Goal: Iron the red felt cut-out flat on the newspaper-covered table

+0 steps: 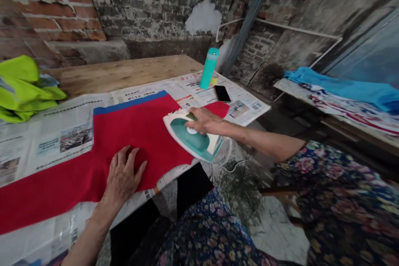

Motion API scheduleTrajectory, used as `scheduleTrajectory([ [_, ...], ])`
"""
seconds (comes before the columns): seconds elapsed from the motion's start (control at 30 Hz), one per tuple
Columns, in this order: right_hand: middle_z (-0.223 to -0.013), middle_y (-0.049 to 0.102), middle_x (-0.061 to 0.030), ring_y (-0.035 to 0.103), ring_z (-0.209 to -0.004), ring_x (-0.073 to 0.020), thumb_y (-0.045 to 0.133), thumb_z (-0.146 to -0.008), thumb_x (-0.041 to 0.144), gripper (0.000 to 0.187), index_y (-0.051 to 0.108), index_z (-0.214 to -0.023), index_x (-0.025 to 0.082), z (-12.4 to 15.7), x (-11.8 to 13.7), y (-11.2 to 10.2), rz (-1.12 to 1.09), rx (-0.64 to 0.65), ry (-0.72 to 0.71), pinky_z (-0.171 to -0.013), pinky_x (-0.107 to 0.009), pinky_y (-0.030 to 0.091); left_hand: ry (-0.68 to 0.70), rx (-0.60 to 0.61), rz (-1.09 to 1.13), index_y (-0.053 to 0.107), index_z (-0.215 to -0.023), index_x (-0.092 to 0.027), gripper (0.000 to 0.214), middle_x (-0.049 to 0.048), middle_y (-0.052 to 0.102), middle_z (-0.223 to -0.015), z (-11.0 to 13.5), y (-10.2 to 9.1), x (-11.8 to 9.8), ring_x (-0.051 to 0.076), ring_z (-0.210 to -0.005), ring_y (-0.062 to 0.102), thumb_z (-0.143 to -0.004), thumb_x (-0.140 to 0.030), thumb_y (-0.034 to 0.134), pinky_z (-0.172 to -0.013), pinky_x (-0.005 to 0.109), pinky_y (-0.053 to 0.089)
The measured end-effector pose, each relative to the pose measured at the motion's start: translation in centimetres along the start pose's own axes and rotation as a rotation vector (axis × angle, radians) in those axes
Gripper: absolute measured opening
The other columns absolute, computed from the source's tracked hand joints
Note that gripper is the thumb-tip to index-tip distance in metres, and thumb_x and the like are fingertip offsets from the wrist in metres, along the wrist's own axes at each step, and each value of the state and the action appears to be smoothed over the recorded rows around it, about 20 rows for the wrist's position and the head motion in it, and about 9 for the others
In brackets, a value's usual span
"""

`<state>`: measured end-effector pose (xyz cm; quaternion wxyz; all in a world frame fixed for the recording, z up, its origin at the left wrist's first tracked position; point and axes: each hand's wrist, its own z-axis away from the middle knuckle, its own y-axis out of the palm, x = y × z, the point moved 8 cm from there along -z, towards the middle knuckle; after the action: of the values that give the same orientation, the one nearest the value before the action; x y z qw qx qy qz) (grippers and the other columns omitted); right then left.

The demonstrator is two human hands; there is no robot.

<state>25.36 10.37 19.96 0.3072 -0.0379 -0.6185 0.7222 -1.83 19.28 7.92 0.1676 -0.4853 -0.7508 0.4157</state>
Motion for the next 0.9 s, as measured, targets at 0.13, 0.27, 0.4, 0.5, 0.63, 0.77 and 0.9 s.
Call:
scheduleTrajectory([
  [0.13, -0.083, 0.075, -0.0078, 0.071, -0.073, -0.0234, 0.061, -0.102, 0.034, 0.027, 0.069, -0.121, 0.016, 0.0, -6.3, -3.7, 0.015, -0.105, 0.147, -0.069, -0.032, 0.051, -0.002, -0.03, 0.018, 0.064, -0.138, -0.022, 0.04, 0.0211, 0.066, -0.14, 0.1, 0.0, 0.1, 0.04, -0.121, 0.066, -0.106, -0.042, 0.052, -0.101, 0.059, 0.057],
  [0.27, -0.069, 0.067, -0.0046, 0.069, -0.074, -0.0261, 0.062, -0.101, 0.032, 0.016, 0.072, -0.101, 0.02, 0.7, -13.0, -6.3, 0.004, -0.224, 0.358, -0.069, -0.034, 0.051, -0.005, -0.025, 0.015, 0.065, -0.138, -0.023, 0.04, 0.0194, 0.067, -0.139, 0.1, 0.1, 0.3, 0.039, -0.122, 0.066, -0.105, -0.042, 0.054, -0.103, 0.058, 0.057],
  [0.4, -0.061, 0.061, -0.0055, 0.07, -0.078, -0.0293, 0.063, -0.099, 0.026, 0.019, 0.066, -0.081, 0.024, 2.4, -16.6, -7.4, -0.005, -0.286, 0.451, -0.071, -0.037, 0.05, 0.017, -0.031, -0.004, 0.064, -0.137, -0.022, 0.039, 0.0201, 0.066, -0.138, 0.2, 0.2, 0.2, 0.039, -0.123, 0.065, -0.105, -0.042, 0.052, -0.102, 0.057, 0.058],
  [0.5, -0.062, 0.061, -0.0092, 0.071, -0.082, -0.0294, 0.067, -0.098, 0.024, 0.031, 0.057, -0.069, 0.027, 3.9, -17.0, -7.7, -0.022, -0.331, 0.451, -0.071, -0.037, 0.048, 0.028, -0.036, 0.003, 0.064, -0.137, -0.02, 0.039, 0.0215, 0.066, -0.138, 0.2, 0.1, 0.1, 0.04, -0.124, 0.065, -0.106, -0.041, 0.051, -0.102, 0.058, 0.058],
  [0.63, -0.055, 0.061, -0.0068, 0.069, -0.072, -0.0271, 0.07, -0.097, 0.025, 0.024, 0.058, -0.077, 0.027, 4.6, -14.4, -7.5, -0.01, -0.314, 0.365, -0.067, -0.037, 0.046, 0.047, -0.026, -0.002, 0.064, -0.137, -0.02, 0.037, 0.022, 0.066, -0.139, 0.2, -0.1, -0.1, 0.04, -0.122, 0.066, -0.106, -0.039, 0.053, -0.102, 0.059, 0.058],
  [0.77, -0.059, 0.064, -0.0013, 0.064, -0.058, -0.0224, 0.07, -0.097, 0.032, 0.009, 0.065, -0.095, 0.024, 3.6, -8.1, -5.9, -0.071, -0.199, 0.206, -0.061, -0.034, 0.047, 0.024, 0.007, 0.032, 0.064, -0.138, -0.022, 0.037, 0.0212, 0.067, -0.139, 0.1, -0.3, 0.1, 0.041, -0.125, 0.066, -0.105, -0.037, 0.056, -0.103, 0.061, 0.058],
  [0.9, -0.075, 0.072, -0.0024, 0.067, -0.06, -0.0201, 0.068, -0.098, 0.038, 0.018, 0.069, -0.109, 0.024, 1.8, -0.3, -2.2, -0.124, -0.006, 0.003, -0.062, -0.032, 0.05, 0.014, 0.034, 0.041, 0.064, -0.139, -0.022, 0.037, 0.0207, 0.067, -0.14, 0.2, -0.3, 0.1, 0.039, -0.124, 0.066, -0.105, -0.036, 0.057, -0.103, 0.061, 0.059],
])
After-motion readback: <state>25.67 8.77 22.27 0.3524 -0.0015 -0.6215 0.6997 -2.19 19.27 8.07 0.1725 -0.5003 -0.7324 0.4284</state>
